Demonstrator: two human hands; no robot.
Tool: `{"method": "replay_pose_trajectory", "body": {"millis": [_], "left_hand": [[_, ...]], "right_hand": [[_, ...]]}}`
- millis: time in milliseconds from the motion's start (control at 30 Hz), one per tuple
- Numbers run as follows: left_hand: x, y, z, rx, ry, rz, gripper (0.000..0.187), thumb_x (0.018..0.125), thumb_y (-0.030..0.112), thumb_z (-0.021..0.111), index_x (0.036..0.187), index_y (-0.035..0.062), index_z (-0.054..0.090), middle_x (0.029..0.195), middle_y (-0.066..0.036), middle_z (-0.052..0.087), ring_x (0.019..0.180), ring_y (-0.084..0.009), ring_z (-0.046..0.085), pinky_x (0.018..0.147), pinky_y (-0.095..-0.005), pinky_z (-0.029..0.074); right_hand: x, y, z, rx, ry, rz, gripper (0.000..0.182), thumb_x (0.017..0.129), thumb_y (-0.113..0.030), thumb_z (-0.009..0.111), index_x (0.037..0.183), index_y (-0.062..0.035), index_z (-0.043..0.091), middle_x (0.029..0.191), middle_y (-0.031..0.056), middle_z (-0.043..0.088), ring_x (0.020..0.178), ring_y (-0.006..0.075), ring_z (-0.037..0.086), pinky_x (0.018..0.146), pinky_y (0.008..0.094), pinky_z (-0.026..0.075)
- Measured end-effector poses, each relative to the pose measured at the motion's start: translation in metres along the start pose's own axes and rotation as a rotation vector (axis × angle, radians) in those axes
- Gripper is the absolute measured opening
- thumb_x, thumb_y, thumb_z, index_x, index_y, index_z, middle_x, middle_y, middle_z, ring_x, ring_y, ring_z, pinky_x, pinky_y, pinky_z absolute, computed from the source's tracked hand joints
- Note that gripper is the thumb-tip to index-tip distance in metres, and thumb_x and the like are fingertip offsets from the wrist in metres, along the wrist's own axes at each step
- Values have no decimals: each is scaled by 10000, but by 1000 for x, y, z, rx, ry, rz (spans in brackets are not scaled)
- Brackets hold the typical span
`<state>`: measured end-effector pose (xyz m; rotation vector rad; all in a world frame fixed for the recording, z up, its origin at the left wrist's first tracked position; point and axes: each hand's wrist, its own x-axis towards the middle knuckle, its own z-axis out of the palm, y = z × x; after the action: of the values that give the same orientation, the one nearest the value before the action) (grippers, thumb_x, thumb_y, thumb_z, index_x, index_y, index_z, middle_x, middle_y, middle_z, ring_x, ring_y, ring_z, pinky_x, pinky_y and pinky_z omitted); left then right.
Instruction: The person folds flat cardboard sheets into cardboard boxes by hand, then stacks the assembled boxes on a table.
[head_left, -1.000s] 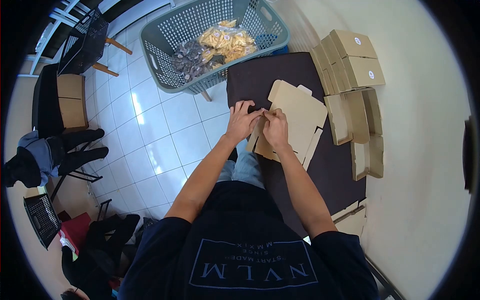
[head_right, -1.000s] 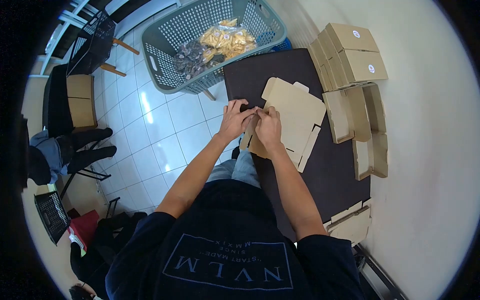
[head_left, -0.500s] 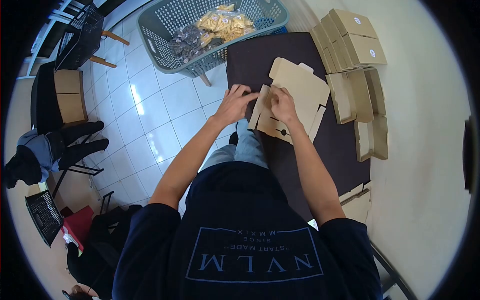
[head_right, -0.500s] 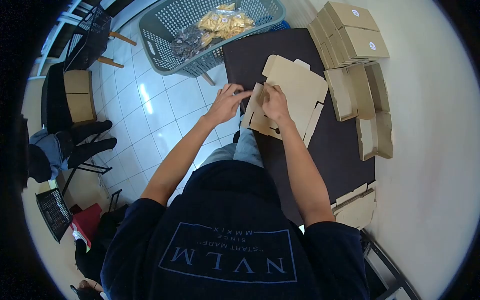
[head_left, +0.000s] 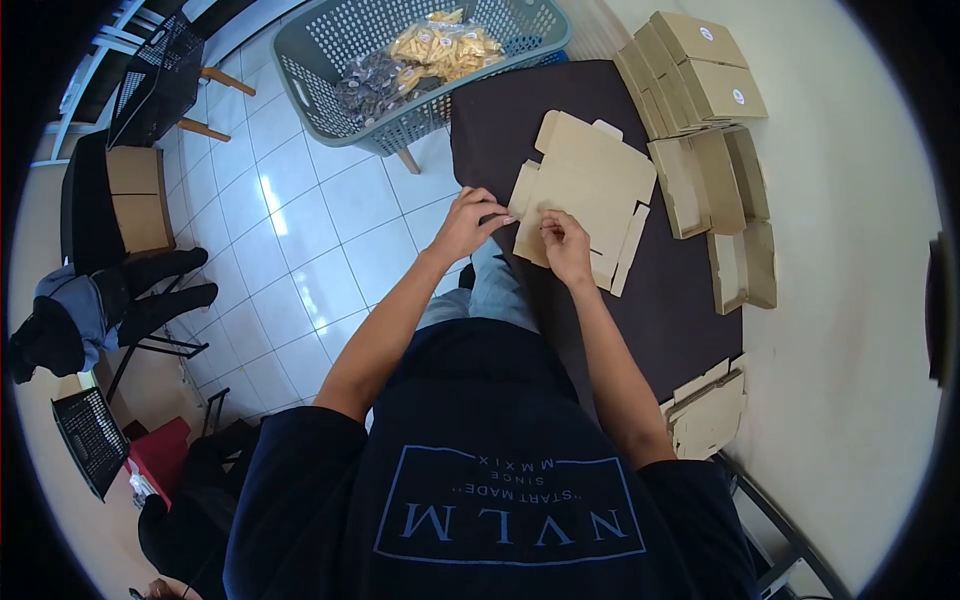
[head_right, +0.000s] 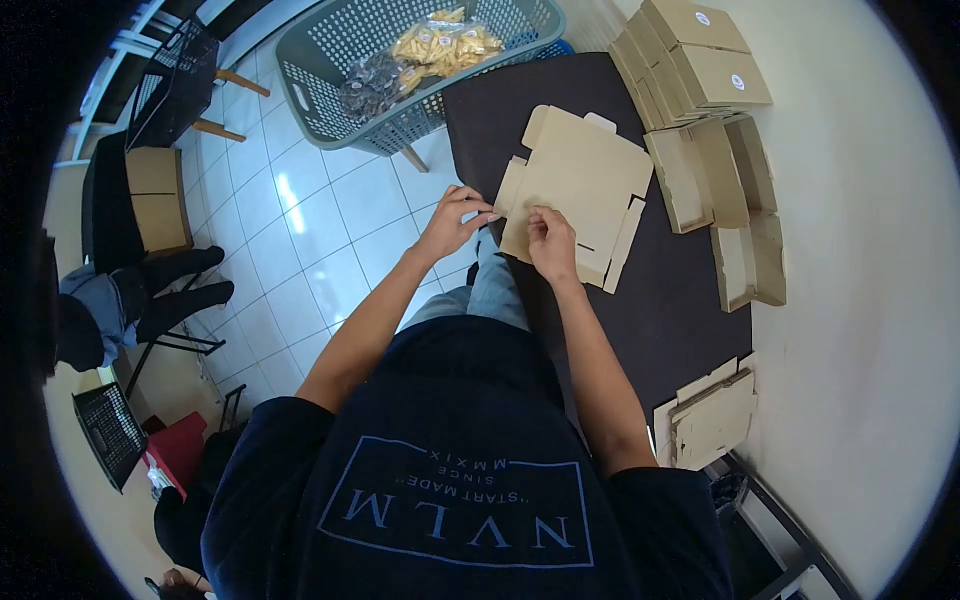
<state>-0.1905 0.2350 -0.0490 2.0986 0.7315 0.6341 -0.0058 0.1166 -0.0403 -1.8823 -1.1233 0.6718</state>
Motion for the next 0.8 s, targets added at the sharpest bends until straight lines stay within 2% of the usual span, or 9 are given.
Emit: {"method": "replay_pose_trajectory", "body": {"millis": [67,100,167,200,267,467,533,733,800], "left_hand": [[2,-6,11,-1,53,-82,173,821,188,780,961,87,766,891,-79,636,943,-270,551,848,-379,461],[0,-6,15,-36,93,-136,174,807,179,795,934,70,750,879,-88,635,908,-273,557,834,-385,469],[2,-8,19,-67,135,-182,181,793,171,811,906,52,733,867,-98,635,872,-276,563,821,-391,477],[0,-7,22,-96,147,-245,189,782,160,821,879,40,712,848,-98,632,850,-272,567,812,-389,481],[-1,-8,26,-125,158,-311,203,771,149,831,852,28,690,830,-98,630,829,-268,570,802,-387,486],[6,-25,27,-268,94,-320,199,803,117,814,839,7,651,799,-79,659,768,-174,619,739,-314,503],[3,-28,28,-340,19,-421,194,815,115,811,836,17,645,770,-55,665,742,-142,614,717,-294,505],[11,-31,22,-224,-78,-512,254,813,181,823,794,35,616,710,-24,628,661,-123,561,638,-293,487],[4,-26,17,-154,-37,-397,285,818,193,822,774,39,587,690,-10,583,639,-115,520,604,-285,457]], "right_hand": [[2,-9,5,-40,-11,80,204,821,-67,739,1012,-14,690,877,140,684,765,265,675,737,347,551],[1,-14,6,-38,-12,89,204,821,-67,739,1012,-14,690,877,140,684,765,265,675,737,347,551],[15,-24,9,-167,-7,151,267,788,-224,810,933,-27,703,830,138,695,764,274,690,725,368,555],[18,-29,10,-168,-7,159,267,788,-224,810,933,-27,703,830,138,695,764,274,690,725,368,555],[28,-36,14,-326,-82,260,354,744,-331,843,889,-37,710,841,151,714,800,303,705,737,410,557],[47,-37,17,-444,-171,457,405,717,-390,860,870,-43,718,920,170,733,925,355,703,841,439,552],[47,-40,15,-459,-213,478,403,723,-386,856,876,-39,718,931,176,733,957,359,698,866,434,549],[53,-28,19,-588,-207,484,411,737,-407,828,899,-43,728,951,186,732,996,366,689,910,429,538],[47,-31,6,-264,-260,431,355,771,-365,804,916,-50,729,948,177,734,970,339,700,881,410,542]]}}
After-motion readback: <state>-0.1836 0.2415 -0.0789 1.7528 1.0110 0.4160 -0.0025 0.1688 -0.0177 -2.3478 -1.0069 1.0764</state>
